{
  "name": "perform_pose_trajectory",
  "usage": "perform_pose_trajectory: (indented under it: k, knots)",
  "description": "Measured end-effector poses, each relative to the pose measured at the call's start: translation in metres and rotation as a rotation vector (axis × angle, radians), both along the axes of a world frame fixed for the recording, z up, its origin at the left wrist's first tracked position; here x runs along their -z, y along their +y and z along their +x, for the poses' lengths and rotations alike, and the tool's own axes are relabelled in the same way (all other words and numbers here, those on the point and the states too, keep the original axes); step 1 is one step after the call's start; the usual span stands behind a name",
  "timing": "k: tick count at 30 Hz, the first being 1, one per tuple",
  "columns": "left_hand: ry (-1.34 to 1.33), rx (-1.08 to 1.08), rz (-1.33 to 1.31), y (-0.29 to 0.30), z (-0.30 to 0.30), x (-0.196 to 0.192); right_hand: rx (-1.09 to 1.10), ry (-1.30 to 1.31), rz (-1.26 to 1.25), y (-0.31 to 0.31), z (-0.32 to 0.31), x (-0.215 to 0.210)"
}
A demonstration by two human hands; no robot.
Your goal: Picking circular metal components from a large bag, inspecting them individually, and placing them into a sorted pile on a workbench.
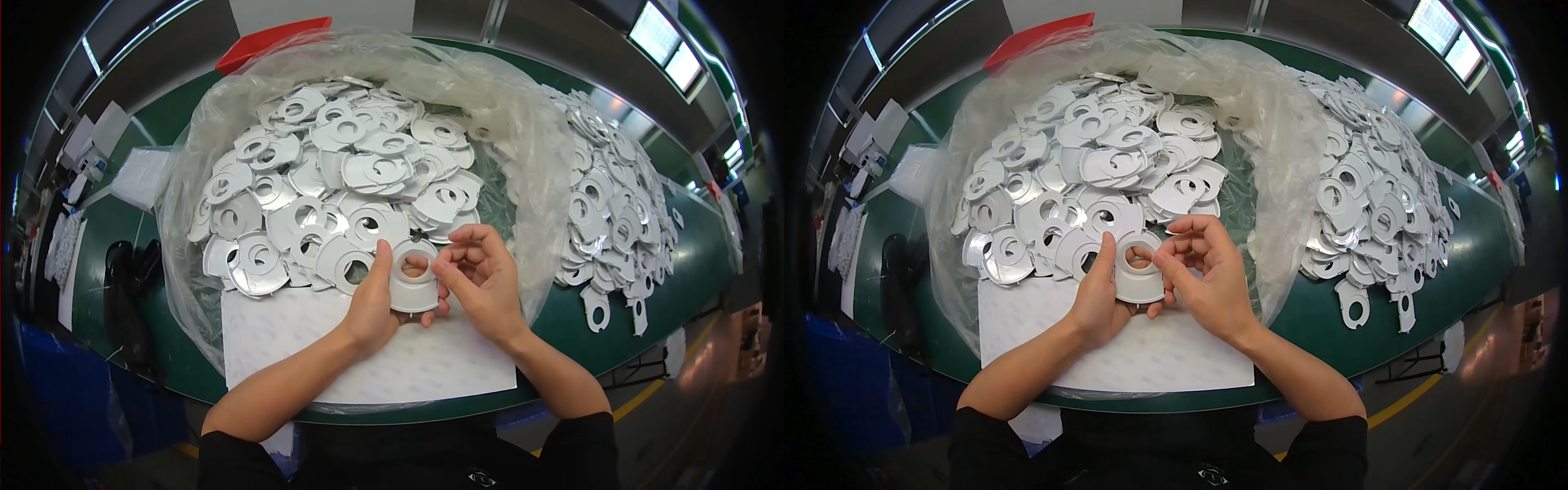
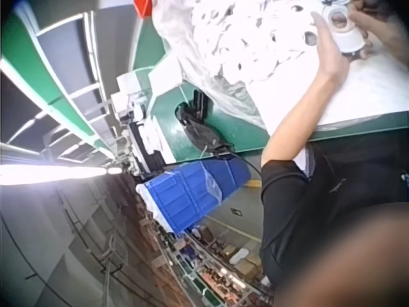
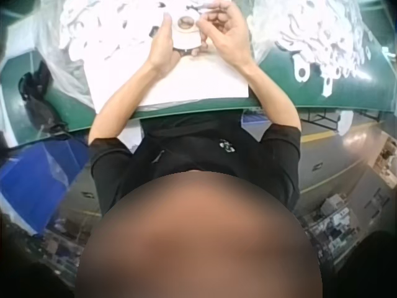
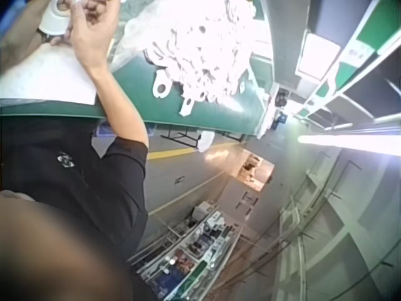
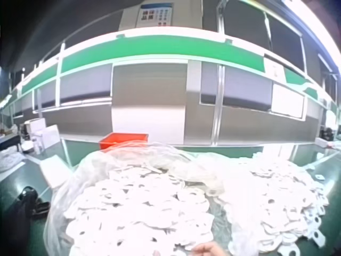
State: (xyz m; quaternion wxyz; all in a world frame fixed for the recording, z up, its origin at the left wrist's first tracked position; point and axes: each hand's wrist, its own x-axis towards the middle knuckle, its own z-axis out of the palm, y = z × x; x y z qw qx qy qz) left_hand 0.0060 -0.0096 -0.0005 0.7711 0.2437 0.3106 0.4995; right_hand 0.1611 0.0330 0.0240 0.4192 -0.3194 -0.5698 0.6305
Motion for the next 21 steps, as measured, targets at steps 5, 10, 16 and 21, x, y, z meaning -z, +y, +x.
perform_pose_trajectory:
  k: [5, 10, 16, 21]
  knots:
    - [0.001, 0.001, -0.012, -0.0001, 0.0000, 0.0011, 0.005, 0.003, -0.009, -0.0005, -0.0004, 0.0001]
    - [0.006, 0.000, -0.027, -0.0002, 0.0003, -0.0008, 0.002, 0.002, 0.003, 0.0002, 0.0001, 0.0022]
    - [0.006, -0.003, -0.009, 0.0004, 0.0012, -0.0013, 0.010, -0.007, 0.003, -0.0002, -0.0002, 0.0019]
    - [-0.003, -0.008, 0.011, 0.0000, 0.0017, -0.0025, 0.021, -0.033, 0.042, -0.0011, -0.0009, 0.0018]
